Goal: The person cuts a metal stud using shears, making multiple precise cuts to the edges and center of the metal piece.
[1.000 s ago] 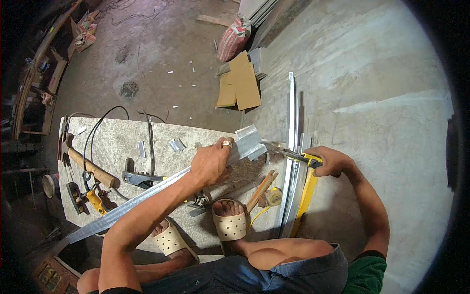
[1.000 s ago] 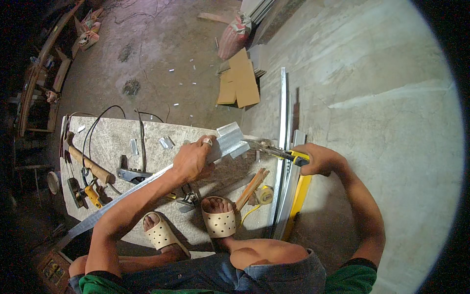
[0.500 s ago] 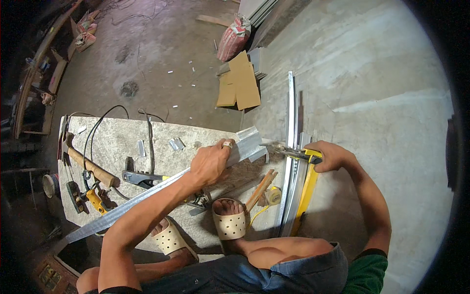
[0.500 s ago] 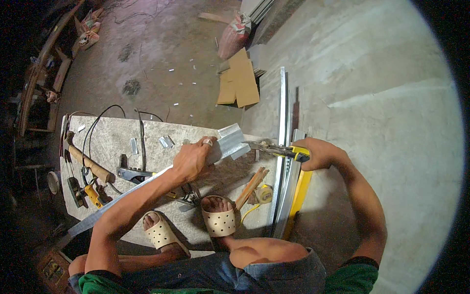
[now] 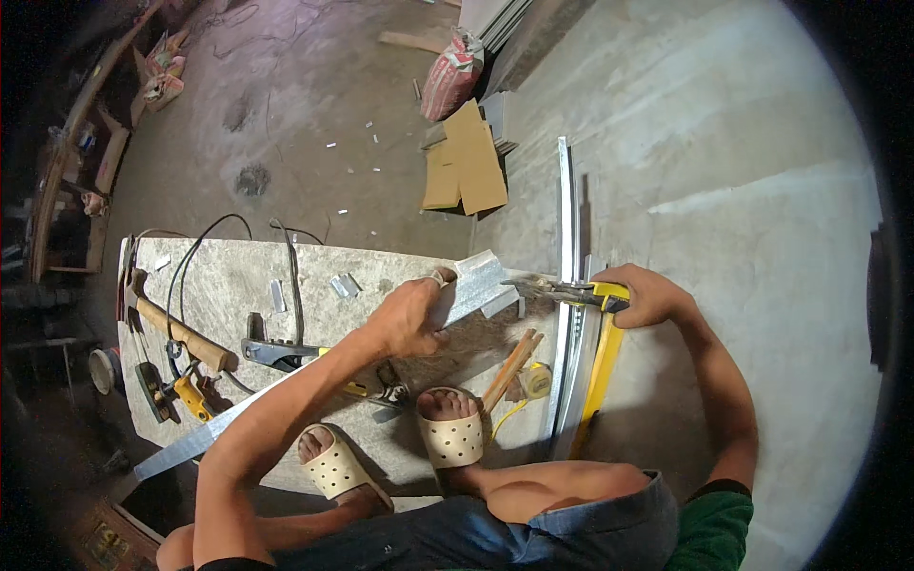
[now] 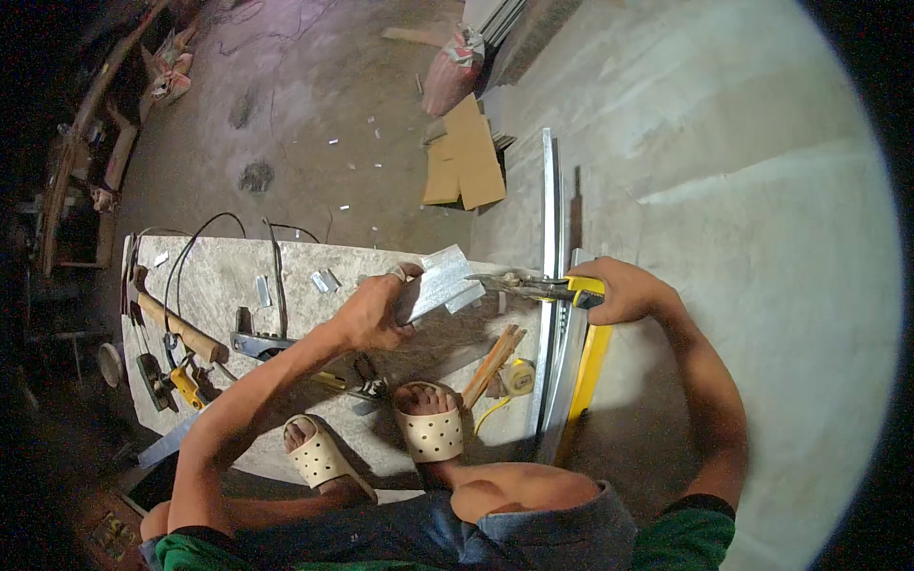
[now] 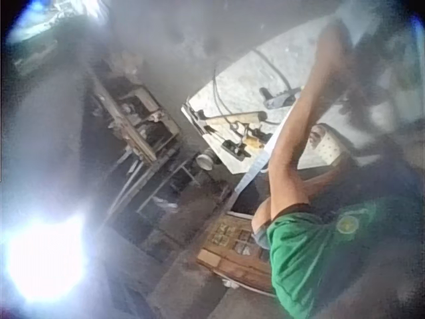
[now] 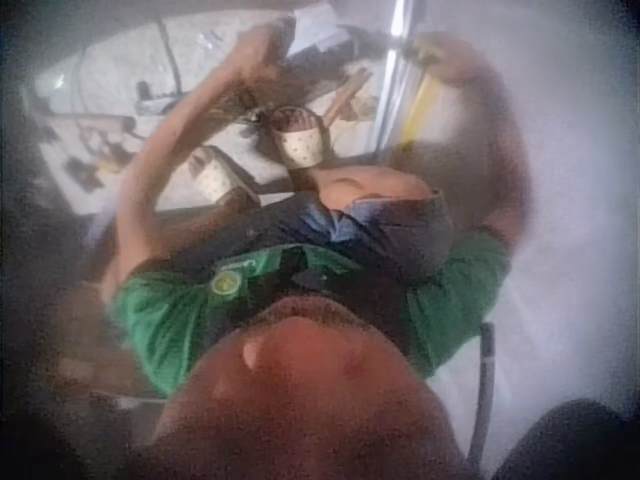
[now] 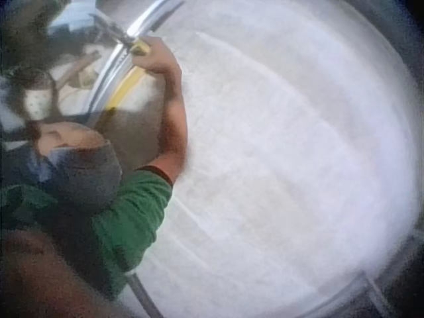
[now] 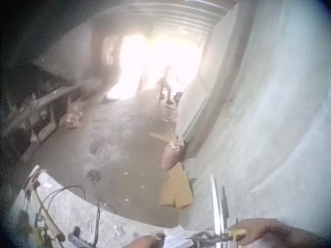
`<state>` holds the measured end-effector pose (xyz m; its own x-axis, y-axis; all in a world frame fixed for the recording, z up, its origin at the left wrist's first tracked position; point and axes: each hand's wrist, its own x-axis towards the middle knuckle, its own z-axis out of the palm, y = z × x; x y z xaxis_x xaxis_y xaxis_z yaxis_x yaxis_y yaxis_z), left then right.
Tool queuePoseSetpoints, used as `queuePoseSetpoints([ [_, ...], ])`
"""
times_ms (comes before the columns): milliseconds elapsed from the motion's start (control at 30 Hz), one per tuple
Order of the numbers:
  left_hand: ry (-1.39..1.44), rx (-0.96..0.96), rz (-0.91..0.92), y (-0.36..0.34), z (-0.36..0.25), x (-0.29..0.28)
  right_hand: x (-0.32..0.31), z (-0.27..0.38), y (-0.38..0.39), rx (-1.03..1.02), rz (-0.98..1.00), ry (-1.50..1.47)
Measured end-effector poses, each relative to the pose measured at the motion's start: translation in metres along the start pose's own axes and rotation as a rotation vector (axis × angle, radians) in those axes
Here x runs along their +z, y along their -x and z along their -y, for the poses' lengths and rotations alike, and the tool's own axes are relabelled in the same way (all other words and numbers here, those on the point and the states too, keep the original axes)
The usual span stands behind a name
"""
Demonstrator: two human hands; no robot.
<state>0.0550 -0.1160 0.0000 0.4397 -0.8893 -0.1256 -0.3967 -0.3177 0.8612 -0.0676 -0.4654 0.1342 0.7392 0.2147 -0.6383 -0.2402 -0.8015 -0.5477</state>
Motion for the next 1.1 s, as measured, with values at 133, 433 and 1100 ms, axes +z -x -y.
queuePoseSetpoints([
  [133, 0.087, -0.028, -0.118, -0.003, 0.0, -0.012, -0.002, 0.008, 0.007, 0.225, 0.176, -0.073],
  [433, 0.143, -0.241, 0.047, -0.018, -0.043, -0.09, 0.198, -0.029, -0.014, 0.165, -0.627, -0.809],
  [1100, -0.396, -0.574, -0.603, 0.048, -0.101, -0.227, 0.229, 0.021, -0.151, -0.195, -0.706, -1.141],
])
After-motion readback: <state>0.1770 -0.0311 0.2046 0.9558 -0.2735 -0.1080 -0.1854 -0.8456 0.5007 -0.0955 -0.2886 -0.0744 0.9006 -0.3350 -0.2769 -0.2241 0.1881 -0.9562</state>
